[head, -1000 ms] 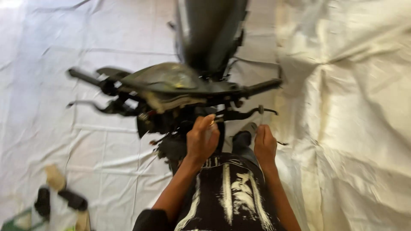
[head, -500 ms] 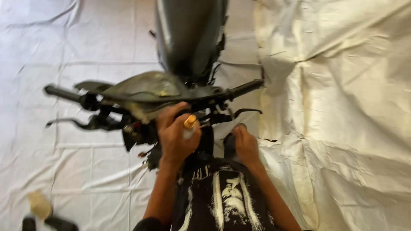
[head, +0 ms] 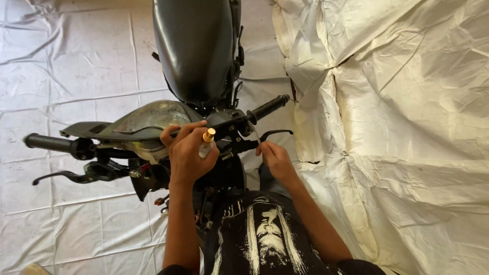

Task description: The person works on the handlebars of a motorcycle, using a screwdriver to tighten or adjust components near the right grip and brake lever. The camera angle is unstable, frequently shifting between the handlebars and the floor.

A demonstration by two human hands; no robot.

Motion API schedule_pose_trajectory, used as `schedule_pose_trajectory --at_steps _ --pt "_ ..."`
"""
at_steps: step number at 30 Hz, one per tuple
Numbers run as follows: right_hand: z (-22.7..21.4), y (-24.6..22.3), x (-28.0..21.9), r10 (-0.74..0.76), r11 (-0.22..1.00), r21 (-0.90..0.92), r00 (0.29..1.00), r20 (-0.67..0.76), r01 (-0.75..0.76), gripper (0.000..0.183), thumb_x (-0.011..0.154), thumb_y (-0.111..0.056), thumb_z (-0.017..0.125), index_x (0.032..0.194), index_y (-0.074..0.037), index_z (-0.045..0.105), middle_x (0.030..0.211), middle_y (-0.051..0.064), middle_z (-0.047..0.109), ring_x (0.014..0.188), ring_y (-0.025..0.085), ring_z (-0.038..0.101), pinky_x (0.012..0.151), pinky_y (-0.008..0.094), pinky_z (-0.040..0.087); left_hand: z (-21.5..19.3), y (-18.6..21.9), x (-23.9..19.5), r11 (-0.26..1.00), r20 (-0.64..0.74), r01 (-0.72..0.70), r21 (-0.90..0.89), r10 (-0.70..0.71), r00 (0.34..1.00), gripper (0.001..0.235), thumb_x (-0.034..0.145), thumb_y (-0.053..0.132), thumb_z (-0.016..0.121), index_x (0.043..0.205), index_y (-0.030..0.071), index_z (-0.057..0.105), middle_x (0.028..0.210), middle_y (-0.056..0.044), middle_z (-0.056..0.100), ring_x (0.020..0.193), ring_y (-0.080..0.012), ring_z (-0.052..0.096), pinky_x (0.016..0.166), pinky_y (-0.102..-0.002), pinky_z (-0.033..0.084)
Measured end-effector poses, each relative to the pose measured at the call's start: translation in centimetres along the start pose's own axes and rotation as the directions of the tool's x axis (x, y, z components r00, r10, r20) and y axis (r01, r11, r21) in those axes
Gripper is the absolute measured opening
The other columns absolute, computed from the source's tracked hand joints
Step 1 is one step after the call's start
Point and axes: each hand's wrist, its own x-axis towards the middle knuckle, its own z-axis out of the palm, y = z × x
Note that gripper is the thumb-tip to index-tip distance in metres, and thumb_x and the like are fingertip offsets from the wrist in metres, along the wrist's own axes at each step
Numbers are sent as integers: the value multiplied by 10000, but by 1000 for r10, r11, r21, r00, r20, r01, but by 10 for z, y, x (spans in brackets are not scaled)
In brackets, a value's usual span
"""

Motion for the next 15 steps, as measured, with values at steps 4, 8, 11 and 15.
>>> schedule_pose_trajectory --at_steps 4,8,11,15 --pt "0 9 -4 26 999 20 1000 17 -26 497 1116 -362 455 747 -101 661 492 -64 387 487 60 363 504 218 360 2 -2 -2 1000 -32 -3 -18 2 999 240 706 193 807 912 193 684 1022 28 781 1033 -125 720 1086 -342 318" --pt "-1 11 2 2 999 34 999 32 -3 498 1118 -341 434 780 -77 688 479 -29 392 477 74 379 503 221 357 8 -4 1 997 -111 -79 -14 77 991 144 767 180 764 851 198 649 883 16 760 1015 -142 741 1051 -348 333" --pt "4 17 -12 16 999 47 1000 17 -16 482 1106 -326 416 788 -80 682 494 -31 396 500 74 384 522 215 353 14 -6 -6 986 -177 -163 -24 156 972 132 828 201 729 801 194 600 777 13 711 1001 -161 757 1024 -372 333" --pt "5 29 -5 32 999 42 999 -5 -32 459 1100 -293 438 774 -85 686 485 8 402 492 115 382 519 237 376 17 -6 -2 981 -202 -193 -28 184 962 140 854 209 699 790 189 576 721 40 664 997 -161 762 1028 -366 326"
